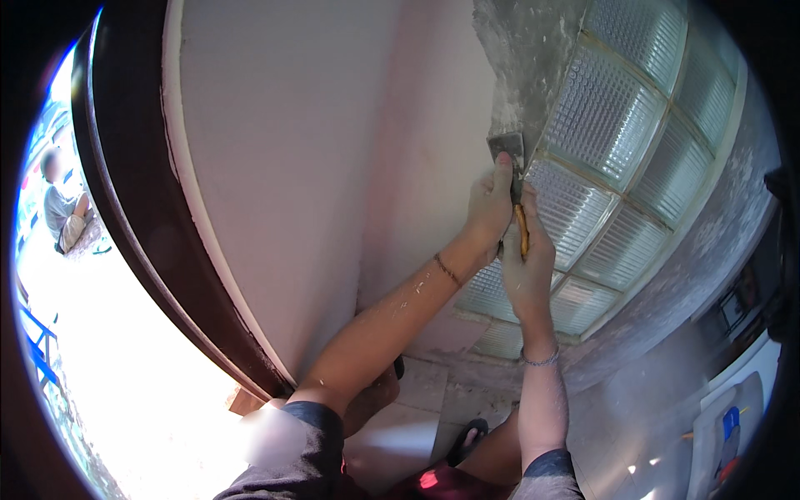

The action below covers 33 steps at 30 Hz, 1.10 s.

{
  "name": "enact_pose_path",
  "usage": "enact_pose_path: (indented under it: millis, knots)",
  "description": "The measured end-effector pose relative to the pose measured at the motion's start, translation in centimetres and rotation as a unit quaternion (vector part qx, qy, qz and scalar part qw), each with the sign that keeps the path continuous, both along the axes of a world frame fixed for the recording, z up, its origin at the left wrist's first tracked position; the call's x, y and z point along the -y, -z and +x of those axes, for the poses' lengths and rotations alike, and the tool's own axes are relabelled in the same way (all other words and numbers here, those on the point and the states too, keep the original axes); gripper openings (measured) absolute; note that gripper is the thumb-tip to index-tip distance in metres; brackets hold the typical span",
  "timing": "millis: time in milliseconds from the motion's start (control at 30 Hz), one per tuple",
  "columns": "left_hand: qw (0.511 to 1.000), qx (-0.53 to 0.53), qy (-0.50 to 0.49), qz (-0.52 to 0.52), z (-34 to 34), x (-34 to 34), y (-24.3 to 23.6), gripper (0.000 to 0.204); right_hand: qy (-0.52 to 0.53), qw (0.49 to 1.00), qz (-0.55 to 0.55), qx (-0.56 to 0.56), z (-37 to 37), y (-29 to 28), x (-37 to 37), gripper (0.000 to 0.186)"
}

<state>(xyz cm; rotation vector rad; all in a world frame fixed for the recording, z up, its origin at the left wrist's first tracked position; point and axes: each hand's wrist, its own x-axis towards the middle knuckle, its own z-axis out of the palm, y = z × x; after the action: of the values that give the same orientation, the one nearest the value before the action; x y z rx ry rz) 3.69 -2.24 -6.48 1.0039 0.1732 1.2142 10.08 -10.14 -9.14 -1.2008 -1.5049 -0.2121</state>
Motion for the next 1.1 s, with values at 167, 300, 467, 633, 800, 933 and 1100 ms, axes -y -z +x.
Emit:
enact_pose_path:
  millis: [167,300,467,633,800,933,1100]
  knots:
    - [1.0,0.005,-0.002,0.013,-0.5,0.0,-0.4,0.06,0.001,1.0,0.011,0.006,-0.3,0.1,-0.6,0.048]
    - [0.998,-0.062,0.004,-0.028,-0.9,0.1,-0.6,0.057,0.026,0.999,-0.035,-0.031,-0.7,0.2,-0.7,0.048]
    - [0.999,-0.023,-0.023,0.018,-1.2,-0.1,-0.9,0.052,-0.02,0.999,-0.032,-0.039,-0.9,0.1,-0.9,0.048]
    - [0.998,-0.043,-0.039,0.027,-1.5,-0.3,-1.1,0.052,-0.028,0.995,-0.052,-0.078,-0.7,0.7,-2.0,0.048]
    - [0.995,-0.096,-0.013,-0.006,-1.7,-0.4,-1.5,0.051,-0.023,0.995,-0.053,-0.079,-1.1,0.6,-2.4,0.047]
    - [0.999,-0.033,-0.028,0.02,-1.8,-0.5,-2.0,0.051,-0.047,0.991,-0.06,-0.115,-1.9,-0.5,-1.7,0.048]
    - [0.997,-0.036,-0.054,0.046,-1.9,-0.7,-2.0,0.051,-0.055,0.988,-0.062,-0.133,-2.5,-1.0,-1.5,0.046]
